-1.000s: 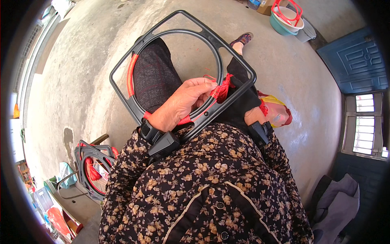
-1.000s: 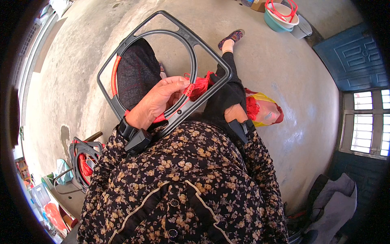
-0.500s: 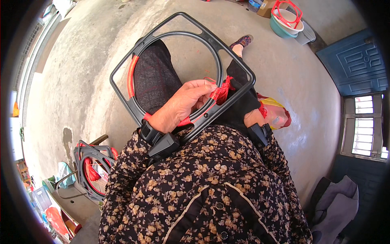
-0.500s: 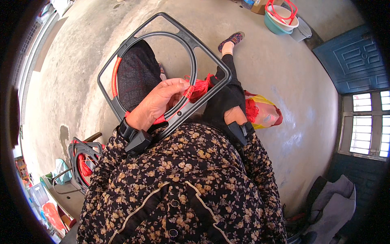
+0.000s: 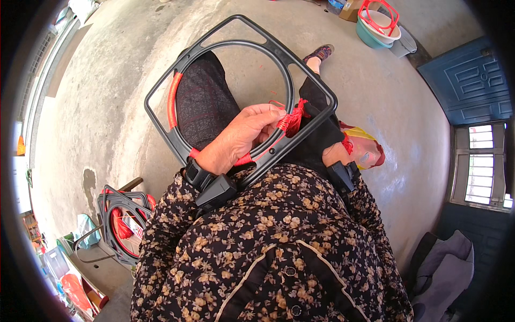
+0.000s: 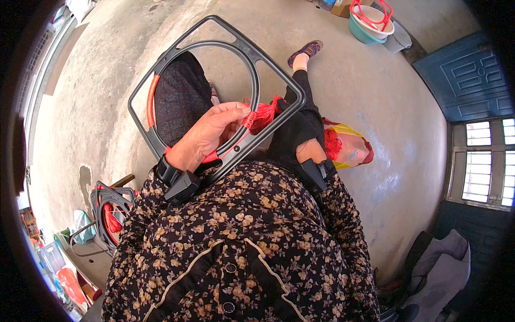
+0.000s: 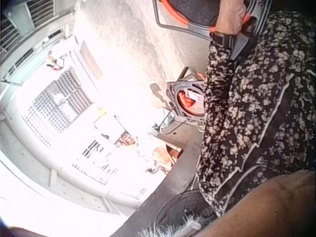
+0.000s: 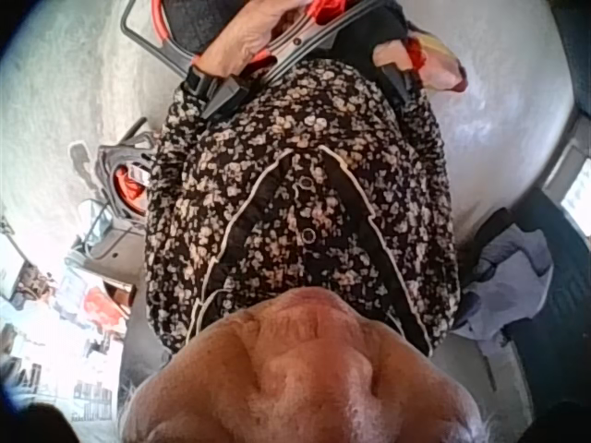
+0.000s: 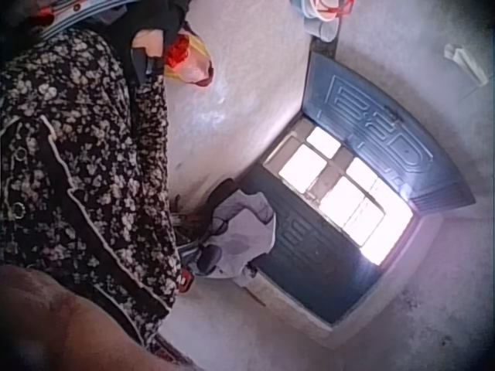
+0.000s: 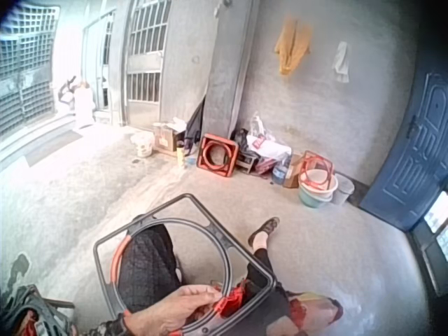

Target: The recorder is seated on the floor and manually wraps a red nylon cord or net around a black plastic circular frame, likely a basketball rim.

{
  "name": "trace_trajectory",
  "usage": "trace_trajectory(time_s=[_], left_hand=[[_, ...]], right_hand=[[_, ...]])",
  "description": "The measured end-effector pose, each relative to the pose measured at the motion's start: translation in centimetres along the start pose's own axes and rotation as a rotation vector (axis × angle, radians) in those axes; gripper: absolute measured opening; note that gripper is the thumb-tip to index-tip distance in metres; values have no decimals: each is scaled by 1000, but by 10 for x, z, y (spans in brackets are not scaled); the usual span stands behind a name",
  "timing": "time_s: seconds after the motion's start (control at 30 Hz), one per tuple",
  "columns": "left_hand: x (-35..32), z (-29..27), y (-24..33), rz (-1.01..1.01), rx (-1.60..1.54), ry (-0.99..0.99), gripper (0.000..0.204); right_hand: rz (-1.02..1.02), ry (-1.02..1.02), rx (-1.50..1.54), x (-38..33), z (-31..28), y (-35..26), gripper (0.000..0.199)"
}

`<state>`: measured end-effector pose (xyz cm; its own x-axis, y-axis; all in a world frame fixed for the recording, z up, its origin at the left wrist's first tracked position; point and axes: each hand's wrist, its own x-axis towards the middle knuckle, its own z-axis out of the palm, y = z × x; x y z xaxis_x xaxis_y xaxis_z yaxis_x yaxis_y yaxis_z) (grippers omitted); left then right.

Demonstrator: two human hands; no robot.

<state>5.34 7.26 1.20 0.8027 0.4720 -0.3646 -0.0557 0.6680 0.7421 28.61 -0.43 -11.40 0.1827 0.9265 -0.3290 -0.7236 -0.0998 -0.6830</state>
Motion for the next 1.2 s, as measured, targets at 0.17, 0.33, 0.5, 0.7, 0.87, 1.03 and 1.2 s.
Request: trace_trajectory(time_s=[0.17,0.33,0.5,0.7,0.87,1.03,1.2], left_hand=[[0,-2,1,-2,-9,-27,14],[0,-2,-1,-5,-17,-12,14],[0,0,0,-12,-4,9,14],[-2,2,2,-5,13,14,15],[-1,1,0,-3,-8,4,14],[3,-2,-2,-3,-23,-7,14],[2,-3,-1,-3,-1,-14,14]], right_hand=[[-70,-20,-92,2,1,1,13],[-10,17,-110,3,-2,1,14],[-66,-9,-227,-1,0,1,16],[-86,-39,-244,-5,6,-3,20],[-59,0,-196,-4,9,-3,22],[-123,-9,-234,-5,11,-4,27],[-389,-79,-1038,-14,15,-10,32]])
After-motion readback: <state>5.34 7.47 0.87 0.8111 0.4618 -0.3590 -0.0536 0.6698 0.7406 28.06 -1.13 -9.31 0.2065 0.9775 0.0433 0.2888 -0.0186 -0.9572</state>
